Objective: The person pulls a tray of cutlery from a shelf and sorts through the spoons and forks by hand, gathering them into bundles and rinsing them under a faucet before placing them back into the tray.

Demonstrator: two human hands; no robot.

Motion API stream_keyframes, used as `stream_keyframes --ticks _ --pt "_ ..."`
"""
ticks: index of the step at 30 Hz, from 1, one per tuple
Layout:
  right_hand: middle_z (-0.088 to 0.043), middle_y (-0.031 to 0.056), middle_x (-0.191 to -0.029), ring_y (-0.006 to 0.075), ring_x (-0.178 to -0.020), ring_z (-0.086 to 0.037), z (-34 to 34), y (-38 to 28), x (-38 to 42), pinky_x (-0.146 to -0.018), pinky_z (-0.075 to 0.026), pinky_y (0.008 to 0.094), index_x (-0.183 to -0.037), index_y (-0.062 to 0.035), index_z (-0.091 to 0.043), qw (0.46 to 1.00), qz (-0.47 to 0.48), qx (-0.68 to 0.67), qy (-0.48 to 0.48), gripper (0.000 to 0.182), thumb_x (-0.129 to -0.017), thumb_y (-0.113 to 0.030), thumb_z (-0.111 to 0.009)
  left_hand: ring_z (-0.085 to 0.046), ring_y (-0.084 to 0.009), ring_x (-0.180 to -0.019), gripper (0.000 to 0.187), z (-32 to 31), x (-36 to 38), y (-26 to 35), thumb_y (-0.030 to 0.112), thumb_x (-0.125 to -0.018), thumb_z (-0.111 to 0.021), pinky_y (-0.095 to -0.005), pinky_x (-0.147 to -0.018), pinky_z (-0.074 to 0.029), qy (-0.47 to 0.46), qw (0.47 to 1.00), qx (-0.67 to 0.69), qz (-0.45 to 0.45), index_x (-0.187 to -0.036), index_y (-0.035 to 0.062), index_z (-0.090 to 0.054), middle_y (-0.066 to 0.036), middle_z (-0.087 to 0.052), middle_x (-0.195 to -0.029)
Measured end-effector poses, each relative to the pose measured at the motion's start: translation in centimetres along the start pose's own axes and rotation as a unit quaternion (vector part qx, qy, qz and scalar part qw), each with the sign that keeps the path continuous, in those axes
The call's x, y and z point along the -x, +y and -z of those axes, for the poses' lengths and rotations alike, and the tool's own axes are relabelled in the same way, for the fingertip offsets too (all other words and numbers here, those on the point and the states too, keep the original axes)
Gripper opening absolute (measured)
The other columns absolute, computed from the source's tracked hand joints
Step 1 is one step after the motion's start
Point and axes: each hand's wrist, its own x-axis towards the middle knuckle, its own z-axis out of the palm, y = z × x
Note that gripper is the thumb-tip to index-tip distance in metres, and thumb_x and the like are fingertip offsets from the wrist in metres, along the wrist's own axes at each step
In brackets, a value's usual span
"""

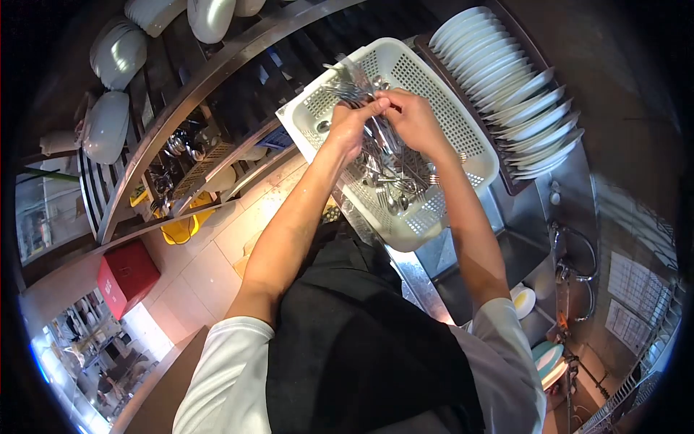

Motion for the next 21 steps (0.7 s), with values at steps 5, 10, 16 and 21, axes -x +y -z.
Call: stream_keyframes --ticks 5,10,16,21 --pt "-0.073 0.0169 -0.105 0.0268 -0.089 -0.072 -2.7 2.7 0.9 -0.081 -0.054 0.0361 -0.125 -0.0087 -0.07 0.966 -0.071 -0.234 0.087 0.036 -0.09 -0.006 -0.068 -0.07 -0.0188 -0.079 0.018 1.7 0.0 1.7 0.013 -0.088 -0.072 -0.0355 -0.062 -0.059 0.064 0.997 0.034 0.022 -0.099 -0.0017 -0.069 -0.011 -0.071 -0.089" --pt "-0.069 0.0112 -0.101 0.0309 -0.101 -0.064 -4.6 8.6 4.6 -0.09 -0.05 0.0454 -0.111 -0.0087 -0.075 0.973 -0.078 0.218 0.004 0.024 -0.087 -0.013 -0.071 -0.068 -0.0187 -0.076 0.035 5.3 0.1 3.8 0.004 -0.09 -0.062 -0.0339 -0.068 -0.061 0.01 0.995 0.09 0.044 -0.124 -0.0053 -0.059 -0.019 -0.07 -0.118" --pt "-0.066 0.0149 -0.101 0.0324 -0.108 -0.06 -4.2 6.6 5.5 -0.089 -0.048 0.0468 -0.091 -0.0055 -0.074 0.914 -0.027 0.404 -0.015 0.009 -0.085 -0.011 -0.072 -0.067 -0.0162 -0.076 0.067 4.7 0.5 6.8 -0.009 -0.088 -0.053 -0.0319 -0.07 -0.06 -0.1 0.993 0.062 -0.009 -0.15 0.0039 -0.033 -0.025 -0.062 -0.135" --pt "-0.07 0.023 -0.097 0.0394 -0.094 -0.069 -4.2 8.3 8.7 -0.082 -0.055 0.0507 -0.096 -0.0019 -0.072 0.929 -0.195 0.312 -0.051 0.018 -0.087 -0.018 -0.071 -0.07 -0.0188 -0.067 0.071 2.2 2.7 9.0 -0.006 -0.088 -0.061 -0.0285 -0.059 -0.059 -0.085 0.992 0.095 -0.01 -0.152 0.0026 -0.032 -0.025 -0.058 -0.14"
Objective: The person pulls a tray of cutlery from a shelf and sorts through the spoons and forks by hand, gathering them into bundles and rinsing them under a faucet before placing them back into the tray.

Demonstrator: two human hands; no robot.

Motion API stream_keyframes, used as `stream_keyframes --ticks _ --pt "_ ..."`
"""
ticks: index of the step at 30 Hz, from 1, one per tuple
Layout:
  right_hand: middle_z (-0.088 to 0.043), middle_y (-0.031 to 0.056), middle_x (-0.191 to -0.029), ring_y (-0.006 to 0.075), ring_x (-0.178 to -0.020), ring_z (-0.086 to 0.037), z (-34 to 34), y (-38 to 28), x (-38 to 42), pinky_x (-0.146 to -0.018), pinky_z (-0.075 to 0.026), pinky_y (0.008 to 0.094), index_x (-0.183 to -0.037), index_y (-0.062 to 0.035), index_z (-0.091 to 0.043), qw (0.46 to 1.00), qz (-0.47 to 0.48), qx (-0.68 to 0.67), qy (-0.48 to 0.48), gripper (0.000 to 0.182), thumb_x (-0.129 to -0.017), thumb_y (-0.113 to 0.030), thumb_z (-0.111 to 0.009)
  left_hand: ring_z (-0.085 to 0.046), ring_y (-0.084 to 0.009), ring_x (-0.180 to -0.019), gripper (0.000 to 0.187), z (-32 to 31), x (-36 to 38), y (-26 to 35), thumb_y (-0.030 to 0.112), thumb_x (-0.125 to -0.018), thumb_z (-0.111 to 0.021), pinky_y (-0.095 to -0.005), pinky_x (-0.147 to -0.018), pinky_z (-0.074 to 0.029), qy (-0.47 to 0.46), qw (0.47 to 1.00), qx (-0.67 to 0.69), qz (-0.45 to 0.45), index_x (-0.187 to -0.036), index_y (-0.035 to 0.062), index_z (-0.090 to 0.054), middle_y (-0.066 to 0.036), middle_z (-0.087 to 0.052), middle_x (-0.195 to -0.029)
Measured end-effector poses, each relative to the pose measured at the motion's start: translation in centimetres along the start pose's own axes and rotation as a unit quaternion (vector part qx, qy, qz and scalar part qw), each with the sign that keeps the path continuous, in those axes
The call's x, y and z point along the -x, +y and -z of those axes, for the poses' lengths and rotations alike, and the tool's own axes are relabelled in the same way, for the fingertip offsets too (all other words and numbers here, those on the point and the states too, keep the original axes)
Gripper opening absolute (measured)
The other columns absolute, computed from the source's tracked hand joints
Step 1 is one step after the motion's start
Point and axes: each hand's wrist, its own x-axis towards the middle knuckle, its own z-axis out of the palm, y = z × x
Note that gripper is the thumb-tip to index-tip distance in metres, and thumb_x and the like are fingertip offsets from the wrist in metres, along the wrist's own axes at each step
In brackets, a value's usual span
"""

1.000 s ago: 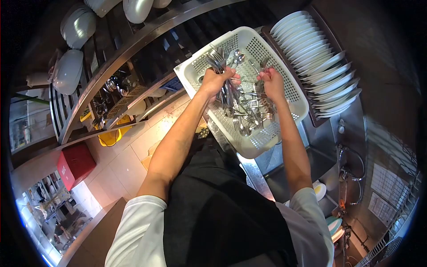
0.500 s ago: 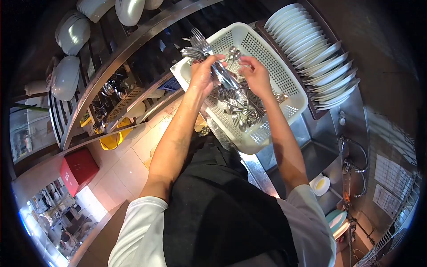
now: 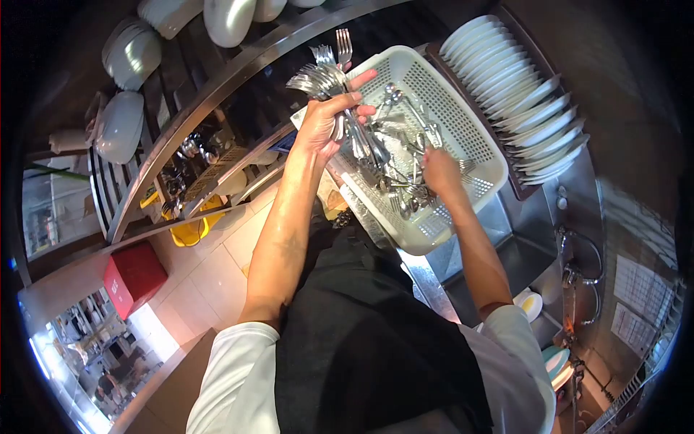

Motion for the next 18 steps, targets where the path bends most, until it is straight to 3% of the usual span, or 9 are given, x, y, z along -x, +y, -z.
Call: stream_keyframes --ticks 1,3,6,9,11,12,15,17,18 --pt "-0.07 0.0229 -0.098 0.0412 -0.095 -0.069 -0.2 -0.1 0.5 -0.084 -0.054 0.052 -0.095 -0.0026 -0.072 0.998 -0.046 0.001 -0.05 0.019 -0.087 -0.02 -0.073 -0.066 -0.0167 -0.063 0.057 0.1 -0.3 -0.7 0.002 -0.091 -0.065 -0.0294 -0.056 -0.056 0.006 1.0 0.001 -0.008 -0.145 0.0028 -0.045 -0.018 -0.071 -0.118" --pt "-0.067 0.0223 -0.109 0.0394 -0.096 -0.07 -1.7 -0.6 1.6 -0.084 -0.058 0.0484 -0.096 -0.0003 -0.071 0.999 -0.027 0.043 0.007 0.019 -0.085 -0.014 -0.066 -0.061 -0.0139 -0.058 0.032 1.0 -1.2 -2.2 0.015 -0.095 -0.069 -0.0299 -0.051 -0.051 0.027 0.997 0.043 0.065 -0.124 0.0039 -0.061 -0.005 -0.068 -0.081" --pt "-0.067 0.0226 -0.108 0.0394 -0.097 -0.07 -2.4 -0.4 1.7 -0.083 -0.058 0.0485 -0.096 -0.0012 -0.072 0.997 -0.045 0.045 0.033 0.018 -0.084 -0.013 -0.065 -0.057 -0.0118 -0.056 0.021 1.8 -1.5 -4.3 0.027 -0.097 -0.07 -0.0303 -0.049 -0.046 0.059 0.982 0.065 0.168 -0.104 0.0069 -0.065 0.004 -0.05 -0.061" --pt "-0.069 0.0236 -0.104 0.0409 -0.094 -0.071 0.8 -0.8 2.2 -0.081 -0.058 0.0503 -0.096 -0.0007 -0.072 0.99 0.015 0.102 0.092 0.019 -0.083 -0.012 -0.065 -0.067 -0.0172 -0.069 0.026 2.2 -0.5 -7.6 0.024 -0.092 -0.077 -0.0284 -0.054 -0.056 0.128 0.972 -0.106 0.165 -0.101 0.0036 -0.064 -0.002 -0.06 -0.076" --pt "-0.071 0.0261 -0.096 0.0445 -0.089 -0.07 4.4 -2.4 3.3 -0.081 -0.055 0.0541 -0.092 0.0025 -0.072 0.993 -0.105 -0.036 0.033 0.018 -0.09 -0.012 -0.061 -0.072 -0.0237 -0.078 0.034 2.4 0.2 -9.6 0.019 -0.089 -0.08 -0.0267 -0.059 -0.059 0.101 0.974 -0.102 0.173 -0.105 -0.0063 -0.064 -0.013 -0.068 -0.09" --pt "-0.071 0.0266 -0.09 0.0443 -0.088 -0.07 6.3 -3.1 3.9 -0.08 -0.054 0.0549 -0.095 0.0014 -0.071 0.995 -0.089 -0.047 0.02 0.017 -0.091 -0.012 -0.061 -0.073 -0.0268 -0.082 0.044 2.3 0.5 -10.4 0.021 -0.089 -0.08 -0.0289 -0.059 -0.059 0.091 0.972 -0.092 0.194 -0.114 -0.0105 -0.063 -0.018 -0.069 -0.1" --pt "-0.07 0.0267 -0.094 0.0449 -0.09 -0.069 7.9 -6.7 5.0 -0.08 -0.053 0.0551 -0.1 0.0014 -0.068 0.987 -0.117 -0.106 0.009 0.02 -0.093 -0.016 -0.061 -0.073 -0.0272 -0.082 0.045 0.8 1.3 -11.9 0.022 -0.089 -0.081 -0.0309 -0.06 -0.06 0.089 0.968 -0.008 0.236 -0.113 -0.0113 -0.062 -0.018 -0.069 -0.099" --pt "-0.07 0.0257 -0.096 0.0443 -0.093 -0.068 7.7 -7.7 6.1 -0.082 -0.052 0.0538 -0.104 0.0014 -0.067 0.982 0.036 -0.186 0.027 0.023 -0.096 -0.018 -0.059 -0.073 -0.0261 -0.081 0.041 1.1 0.9 -13.0 0.019 -0.088 -0.081 -0.0339 -0.062 -0.061 0.076 0.967 0.015 0.243 -0.109 -0.0098 -0.063 -0.017 -0.069 -0.096" --pt "-0.069 0.0247 -0.098 0.0437 -0.094 -0.067 6.4 -6.9 6.2 -0.084 -0.051 0.0524 -0.104 0.0021 -0.068 0.966 0.095 -0.202 0.127 0.024 -0.097 -0.019 -0.058 -0.072 -0.0252 -0.079 0.037 0.9 0.7 -13.1 0.017 -0.087 -0.081 -0.0348 -0.062 -0.061 0.073 0.978 0.011 0.197 -0.107 -0.0087 -0.063 -0.016 -0.069 -0.093"
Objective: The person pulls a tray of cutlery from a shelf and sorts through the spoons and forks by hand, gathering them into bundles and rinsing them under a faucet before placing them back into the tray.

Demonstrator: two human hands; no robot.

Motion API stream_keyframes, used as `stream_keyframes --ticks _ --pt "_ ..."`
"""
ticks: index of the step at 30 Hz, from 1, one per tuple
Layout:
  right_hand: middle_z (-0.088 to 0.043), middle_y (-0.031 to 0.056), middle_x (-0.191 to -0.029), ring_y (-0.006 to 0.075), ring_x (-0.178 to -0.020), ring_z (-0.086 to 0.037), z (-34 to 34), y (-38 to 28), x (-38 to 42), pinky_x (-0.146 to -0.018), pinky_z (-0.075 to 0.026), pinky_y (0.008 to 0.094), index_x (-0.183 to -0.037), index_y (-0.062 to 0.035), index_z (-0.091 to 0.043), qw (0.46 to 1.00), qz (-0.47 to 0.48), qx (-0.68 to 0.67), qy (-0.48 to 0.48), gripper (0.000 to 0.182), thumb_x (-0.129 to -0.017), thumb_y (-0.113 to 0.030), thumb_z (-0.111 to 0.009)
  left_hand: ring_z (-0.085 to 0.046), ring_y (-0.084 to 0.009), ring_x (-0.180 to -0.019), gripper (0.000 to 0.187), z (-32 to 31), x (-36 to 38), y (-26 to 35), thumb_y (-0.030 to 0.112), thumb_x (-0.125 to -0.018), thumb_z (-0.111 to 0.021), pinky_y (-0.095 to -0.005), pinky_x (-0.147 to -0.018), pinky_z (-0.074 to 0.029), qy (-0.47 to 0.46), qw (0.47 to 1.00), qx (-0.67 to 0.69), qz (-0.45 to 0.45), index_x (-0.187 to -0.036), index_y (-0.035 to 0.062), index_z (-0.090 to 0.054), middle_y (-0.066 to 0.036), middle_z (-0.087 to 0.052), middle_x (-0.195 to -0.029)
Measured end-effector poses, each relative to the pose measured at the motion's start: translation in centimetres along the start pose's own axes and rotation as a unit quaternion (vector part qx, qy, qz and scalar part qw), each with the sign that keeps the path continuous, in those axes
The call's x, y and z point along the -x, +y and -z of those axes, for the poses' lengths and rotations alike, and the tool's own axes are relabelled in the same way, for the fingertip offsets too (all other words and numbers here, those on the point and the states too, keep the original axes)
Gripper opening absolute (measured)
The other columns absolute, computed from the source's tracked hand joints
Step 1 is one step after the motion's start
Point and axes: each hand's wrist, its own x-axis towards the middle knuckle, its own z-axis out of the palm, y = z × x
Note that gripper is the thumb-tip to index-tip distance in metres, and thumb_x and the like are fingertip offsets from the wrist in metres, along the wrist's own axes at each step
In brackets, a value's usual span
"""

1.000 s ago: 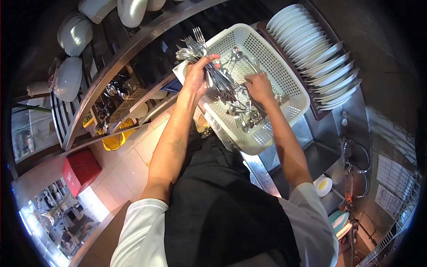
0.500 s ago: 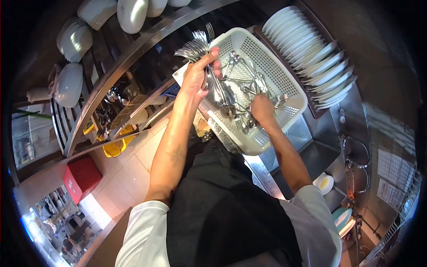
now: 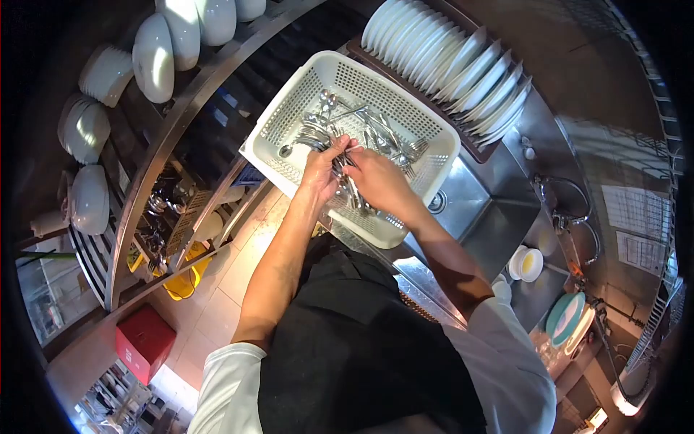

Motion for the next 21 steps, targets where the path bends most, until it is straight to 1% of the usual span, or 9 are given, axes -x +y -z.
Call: stream_keyframes --ticks 1,2,3,5,8,11,13,16,21 --pt "-0.069 0.0247 -0.098 0.0437 -0.094 -0.067 1.2 0.3 -0.2 -0.084 -0.051 0.0524 -0.104 0.0021 -0.068 1.0 -0.002 0.001 0.0 0.024 -0.097 -0.019 -0.058 -0.071 -0.0243 -0.077 0.033 -0.4 0.2 0.3 0.014 -0.086 -0.081 -0.0356 -0.063 -0.061 -0.002 0.999 0.001 -0.047 -0.104 -0.0075 -0.064 -0.015 -0.069 -0.09" --pt "-0.069 0.0243 -0.1 0.0426 -0.095 -0.067 3.3 1.1 -0.9 -0.085 -0.052 0.0516 -0.103 0.0016 -0.069 0.997 -0.057 -0.007 -0.047 0.022 -0.095 -0.017 -0.059 -0.071 -0.0228 -0.075 0.027 -0.4 0.4 1.2 0.01 -0.086 -0.08 -0.0344 -0.062 -0.059 0.039 0.999 -0.027 -0.009 -0.101 -0.0053 -0.064 -0.013 -0.068 -0.084" --pt "-0.069 0.0239 -0.101 0.0414 -0.097 -0.067 5.2 2.5 -1.7 -0.086 -0.053 0.0508 -0.102 0.001 -0.069 0.989 -0.11 -0.014 -0.094 0.02 -0.094 -0.015 -0.06 -0.07 -0.0218 -0.074 0.023 0.2 -0.5 0.9 0.012 -0.087 -0.08 -0.0311 -0.061 -0.057 0.04 0.993 -0.066 -0.09 -0.098 -0.0036 -0.066 -0.011 -0.069 -0.083" --pt "-0.069 0.0213 -0.105 0.0407 -0.098 -0.068 4.4 10.7 -2.5 -0.087 -0.055 0.0485 -0.095 -0.0001 -0.073 0.971 -0.045 0.231 -0.048 0.017 -0.085 -0.009 -0.063 -0.07 -0.02 -0.075 0.024 0.2 -0.2 1.5 0.015 -0.086 -0.081 -0.0309 -0.066 -0.056 0.036 0.965 -0.188 -0.181 -0.097 -0.0021 -0.069 -0.01 -0.071 -0.086" --pt "-0.07 0.0168 -0.104 0.0354 -0.106 -0.066 4.6 14.8 -2.6 -0.088 -0.055 0.0491 -0.098 -0.0031 -0.075 0.946 -0.08 0.281 -0.141 0.021 -0.082 -0.006 -0.061 -0.069 -0.0179 -0.077 0.023 1.4 -0.5 1.5 0.013 -0.083 -0.081 -0.0348 -0.076 -0.054 0.045 0.824 -0.498 -0.265 -0.101 0.0017 -0.074 -0.009 -0.075 -0.086" --pt "-0.069 0.0141 -0.108 0.0331 -0.112 -0.062 3.2 16.0 -1.6 -0.089 -0.054 0.0454 -0.096 -0.0034 -0.072 0.904 0.072 0.396 -0.144 0.017 -0.084 -0.007 -0.06 -0.069 -0.0212 -0.075 0.027 2.2 -0.4 1.1 0.015 -0.08 -0.081 -0.0364 -0.073 -0.053 -0.005 0.769 -0.593 -0.24 -0.1 0.0003 -0.073 -0.016 -0.074 -0.085" --pt "-0.07 0.0117 -0.114 0.0313 -0.128 -0.054 3.8 15.3 -2.3 -0.105 -0.044 0.0504 -0.098 -0.0069 -0.076 0.855 0.063 0.441 -0.267 0.021 -0.088 -0.015 -0.059 -0.069 -0.0256 -0.073 0.029 2.9 -1.5 0.7 0.014 -0.076 -0.083 -0.0365 -0.072 -0.053 -0.004 0.766 -0.594 -0.244 -0.097 -0.0015 -0.07 -0.018 -0.072 -0.083" --pt "-0.069 0.0162 -0.121 0.0353 -0.129 -0.052 4.5 14.7 -2.6 -0.109 -0.039 0.0512 -0.1 -0.0046 -0.075 0.872 -0.002 0.367 -0.323 0.025 -0.09 -0.024 -0.064 -0.069 -0.0293 -0.074 0.031 3.1 -2.4 0.7 0.013 -0.071 -0.085 -0.0398 -0.071 -0.053 0.046 0.737 -0.648 -0.186 -0.085 -0.0017 -0.062 -0.017 -0.068 -0.077" --pt "-0.069 0.0199 -0.119 0.038 -0.127 -0.053 2.9 15.5 -2.1 -0.106 -0.042 0.0507 -0.102 -0.0022 -0.072 0.891 -0.051 0.359 -0.274 0.032 -0.089 -0.03 -0.067 -0.069 -0.0292 -0.073 0.028 2.1 -2.0 1.1 0.011 -0.072 -0.083 -0.0404 -0.072 -0.053 0.068 0.763 -0.618 -0.175 -0.086 -0.0015 -0.063 -0.016 -0.07 -0.078"
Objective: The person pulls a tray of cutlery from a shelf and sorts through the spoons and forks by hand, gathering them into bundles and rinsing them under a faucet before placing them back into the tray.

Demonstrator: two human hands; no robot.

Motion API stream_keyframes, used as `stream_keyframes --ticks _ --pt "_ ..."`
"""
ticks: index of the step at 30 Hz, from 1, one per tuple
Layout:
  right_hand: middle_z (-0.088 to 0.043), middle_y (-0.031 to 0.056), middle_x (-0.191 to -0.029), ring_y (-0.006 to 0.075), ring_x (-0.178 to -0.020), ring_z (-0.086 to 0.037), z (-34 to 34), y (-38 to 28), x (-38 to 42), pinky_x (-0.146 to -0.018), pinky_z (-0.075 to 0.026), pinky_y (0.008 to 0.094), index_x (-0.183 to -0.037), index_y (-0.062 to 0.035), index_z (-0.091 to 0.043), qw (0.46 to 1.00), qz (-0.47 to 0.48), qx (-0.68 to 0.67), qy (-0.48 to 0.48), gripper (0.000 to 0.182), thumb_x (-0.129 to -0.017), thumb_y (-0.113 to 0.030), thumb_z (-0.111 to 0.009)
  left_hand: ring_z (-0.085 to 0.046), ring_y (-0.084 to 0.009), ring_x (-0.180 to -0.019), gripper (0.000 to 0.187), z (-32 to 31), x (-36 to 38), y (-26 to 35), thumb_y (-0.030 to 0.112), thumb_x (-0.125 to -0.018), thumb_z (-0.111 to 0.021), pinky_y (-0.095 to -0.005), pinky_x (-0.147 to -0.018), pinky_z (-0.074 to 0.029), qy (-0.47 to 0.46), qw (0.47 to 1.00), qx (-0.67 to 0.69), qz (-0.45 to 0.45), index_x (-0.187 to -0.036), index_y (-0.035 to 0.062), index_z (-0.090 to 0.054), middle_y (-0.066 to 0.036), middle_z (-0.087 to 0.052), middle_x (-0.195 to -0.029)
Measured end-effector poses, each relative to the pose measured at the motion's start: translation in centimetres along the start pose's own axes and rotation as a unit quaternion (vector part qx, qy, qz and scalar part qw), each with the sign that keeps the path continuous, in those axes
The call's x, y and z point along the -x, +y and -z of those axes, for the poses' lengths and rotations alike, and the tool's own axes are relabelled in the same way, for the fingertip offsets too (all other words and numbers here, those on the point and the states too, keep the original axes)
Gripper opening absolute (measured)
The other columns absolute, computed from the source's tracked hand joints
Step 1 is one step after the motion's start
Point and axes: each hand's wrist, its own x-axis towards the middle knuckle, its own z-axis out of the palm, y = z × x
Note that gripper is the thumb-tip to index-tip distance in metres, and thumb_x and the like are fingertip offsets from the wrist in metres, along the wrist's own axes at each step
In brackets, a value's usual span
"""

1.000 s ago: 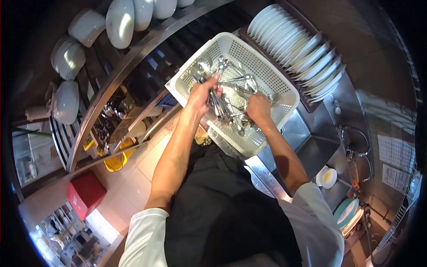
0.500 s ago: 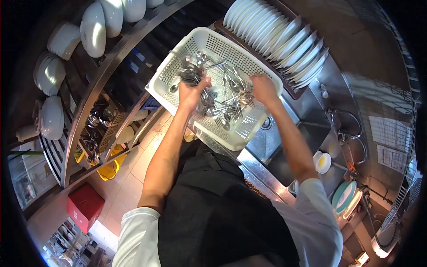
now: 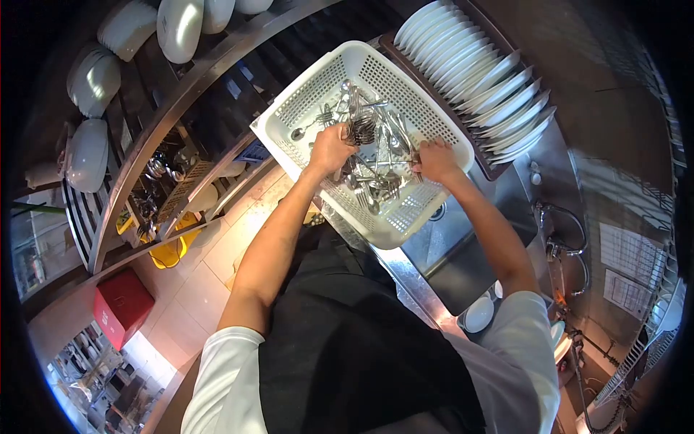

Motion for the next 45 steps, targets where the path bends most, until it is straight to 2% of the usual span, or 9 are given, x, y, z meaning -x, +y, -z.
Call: stream_keyframes --ticks 10,14,20,26,30,34,37,41,45 --pt "-0.072 0.0206 -0.102 0.0388 -0.09 -0.073 5.1 0.1 1.6 -0.08 -0.058 0.0486 -0.094 -0.0015 -0.072 0.996 -0.059 -0.02 0.066 0.015 -0.085 -0.007 -0.06 -0.071 -0.0285 -0.075 0.036 1.2 0.0 -0.9 0.018 -0.073 -0.084 -0.0408 -0.073 -0.055 -0.005 0.998 0.06 -0.03 -0.1 -0.0029 -0.072 -0.022 -0.072 -0.085" --pt "-0.068 0.0218 -0.092 0.0412 -0.089 -0.07 14.7 -2.2 4.7 -0.078 -0.058 0.0468 -0.093 0.0024 -0.069 0.978 0.084 -0.034 0.189 0.017 -0.08 0.005 -0.059 -0.069 -0.0121 -0.083 0.029 2.2 2.1 5.7 0.01 -0.079 -0.084 -0.0329 -0.077 -0.055 0.006 0.958 0.268 -0.099 -0.104 -0.0015 -0.074 -0.011 -0.077 -0.095" --pt "-0.066 0.0189 -0.09 0.0387 -0.082 -0.069 20.2 -6.7 4.8 -0.072 -0.053 0.0453 -0.094 0.002 -0.066 0.907 0.232 -0.194 0.293 0.01 -0.084 -0.001 -0.067 -0.068 -0.0145 -0.096 0.039 1.5 1.5 7.4 0.013 -0.079 -0.088 -0.0317 -0.085 -0.056 -0.092 0.913 0.388 -0.086 -0.113 0.0004 -0.071 -0.005 -0.074 -0.101" --pt "-0.072 0.0217 -0.105 0.0314 -0.091 -0.072 11.3 -4.8 0.5 -0.079 -0.056 0.0396 -0.114 0.0019 -0.066 0.866 -0.043 -0.455 0.203 0.038 -0.09 -0.026 -0.077 -0.061 -0.0146 -0.057 0.012 0.3 1.7 4.0 0.001 -0.084 -0.076 -0.0292 -0.056 -0.053 -0.092 0.863 0.493 0.058 -0.09 -0.0044 -0.067 -0.008 -0.067 -0.074" --pt "-0.072 0.0253 -0.09 0.0367 -0.088 -0.073 -2.6 -1.4 -1.1 -0.081 -0.056 0.0483 -0.11 0.007 -0.063 0.966 -0.136 -0.178 0.128 0.055 -0.084 -0.039 -0.079 -0.063 -0.0147 -0.059 0.011 1.0 2.2 2.2 0.002 -0.085 -0.074 -0.0302 -0.054 -0.052 -0.053 0.896 0.416 0.145 -0.087 -0.0063 -0.067 -0.008 -0.067 -0.073" --pt "-0.07 0.0241 -0.105 0.037 -0.099 -0.07 -1.1 -4.4 1.0 -0.085 -0.054 0.0463 -0.102 0.001 -0.066 0.939 -0.248 -0.215 0.103 0.045 -0.08 -0.034 -0.083 -0.065 -0.0152 -0.063 0.012 0.5 1.8 1.4 0.003 -0.084 -0.075 -0.0303 -0.057 -0.053 -0.051 0.892 0.43 0.128 -0.088 -0.0053 -0.068 -0.009 -0.069 -0.076" --pt "-0.069 0.0238 -0.094 0.0357 -0.096 -0.07 1.9 -3.7 1.2 -0.079 -0.053 0.0485 -0.09 0.0008 -0.066 0.917 -0.182 -0.348 0.068 0.027 -0.082 -0.021 -0.079 -0.065 -0.0149 -0.067 0.023 0.5 1.5 1.8 0.006 -0.082 -0.078 -0.0311 -0.059 -0.054 -0.021 0.924 0.362 0.123 -0.101 -0.0049 -0.071 -0.008 -0.07 -0.082" --pt "-0.067 0.0164 -0.085 0.0318 -0.073 -0.065 12.3 -6.4 4.0 -0.068 -0.05 0.0403 -0.084 0.0021 -0.064 0.896 0.083 -0.311 0.306 0.015 -0.082 -0.009 -0.075 -0.068 -0.0168 -0.081 0.034 1.7 2.0 4.6 0.011 -0.081 -0.083 -0.0326 -0.068 -0.056 -0.143 0.867 0.473 0.06 -0.109 -0.0019 -0.069 -0.007 -0.071 -0.093" --pt "-0.066 0.0149 -0.083 0.0279 -0.073 -0.066 16.0 -8.9 4.2 -0.067 -0.05 0.0364 -0.085 0.0034 -0.065 0.839 0.1 -0.395 0.36 0.015 -0.084 -0.009 -0.074 -0.067 -0.0151 -0.078 0.027 0.7 1.8 5.8 0.007 -0.083 -0.079 -0.0293 -0.064 -0.055 -0.138 0.875 0.463 -0.027 -0.106 -0.0018 -0.067 -0.006 -0.069 -0.09"
